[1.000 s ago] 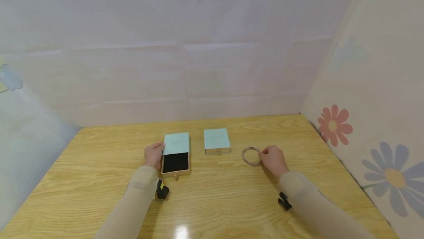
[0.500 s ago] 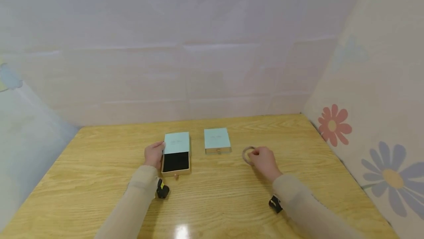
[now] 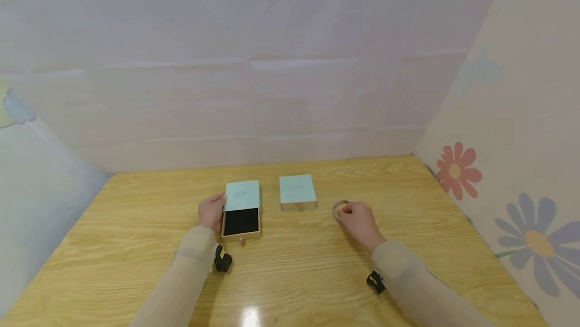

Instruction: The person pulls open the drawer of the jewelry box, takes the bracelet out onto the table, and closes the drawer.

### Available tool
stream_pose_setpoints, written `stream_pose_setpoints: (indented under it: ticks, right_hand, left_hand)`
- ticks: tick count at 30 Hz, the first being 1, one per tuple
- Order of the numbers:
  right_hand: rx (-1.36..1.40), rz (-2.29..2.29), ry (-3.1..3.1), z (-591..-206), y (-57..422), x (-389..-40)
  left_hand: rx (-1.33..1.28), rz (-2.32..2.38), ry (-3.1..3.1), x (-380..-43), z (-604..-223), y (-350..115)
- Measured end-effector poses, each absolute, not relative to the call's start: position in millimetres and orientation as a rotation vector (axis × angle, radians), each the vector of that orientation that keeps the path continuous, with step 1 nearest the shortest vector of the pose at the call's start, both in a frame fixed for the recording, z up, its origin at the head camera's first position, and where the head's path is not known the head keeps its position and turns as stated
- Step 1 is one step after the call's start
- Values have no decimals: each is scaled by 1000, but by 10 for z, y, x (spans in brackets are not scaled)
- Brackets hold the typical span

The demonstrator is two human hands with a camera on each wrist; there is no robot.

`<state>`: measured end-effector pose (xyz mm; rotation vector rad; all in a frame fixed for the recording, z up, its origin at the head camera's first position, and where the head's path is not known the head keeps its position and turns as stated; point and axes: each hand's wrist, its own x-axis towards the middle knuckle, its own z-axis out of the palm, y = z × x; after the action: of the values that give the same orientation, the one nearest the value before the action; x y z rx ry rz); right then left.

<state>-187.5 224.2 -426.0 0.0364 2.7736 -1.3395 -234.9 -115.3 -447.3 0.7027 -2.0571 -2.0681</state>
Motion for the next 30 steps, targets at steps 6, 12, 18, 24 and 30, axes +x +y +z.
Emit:
stream_pose_setpoints:
  ticks: [6, 12, 18, 24, 30]
  right_hand:
    - [13, -1344, 2794, -4286, 2184, -1854]
    - [51, -1389, 2751, -4303, 2130, -1848]
    - [54, -1447, 2699, -4289, 2063, -1827]
    - [48, -1501, 2670, -4284, 2012, -1815]
    - [-4, -1570, 2652, -4303, 1954, -1812]
  left_hand:
    - [695, -2066, -2058, -2339, -4470, -1157]
    - [688, -2063, -2049, -2336, -4487, -1156]
    - [683, -2069, -2045, -2361, -4501, -1177]
    - [675, -2065, -2051, -2365, -4510, -1183]
    - [674, -2077, -2053, -2364, -4508, -1185]
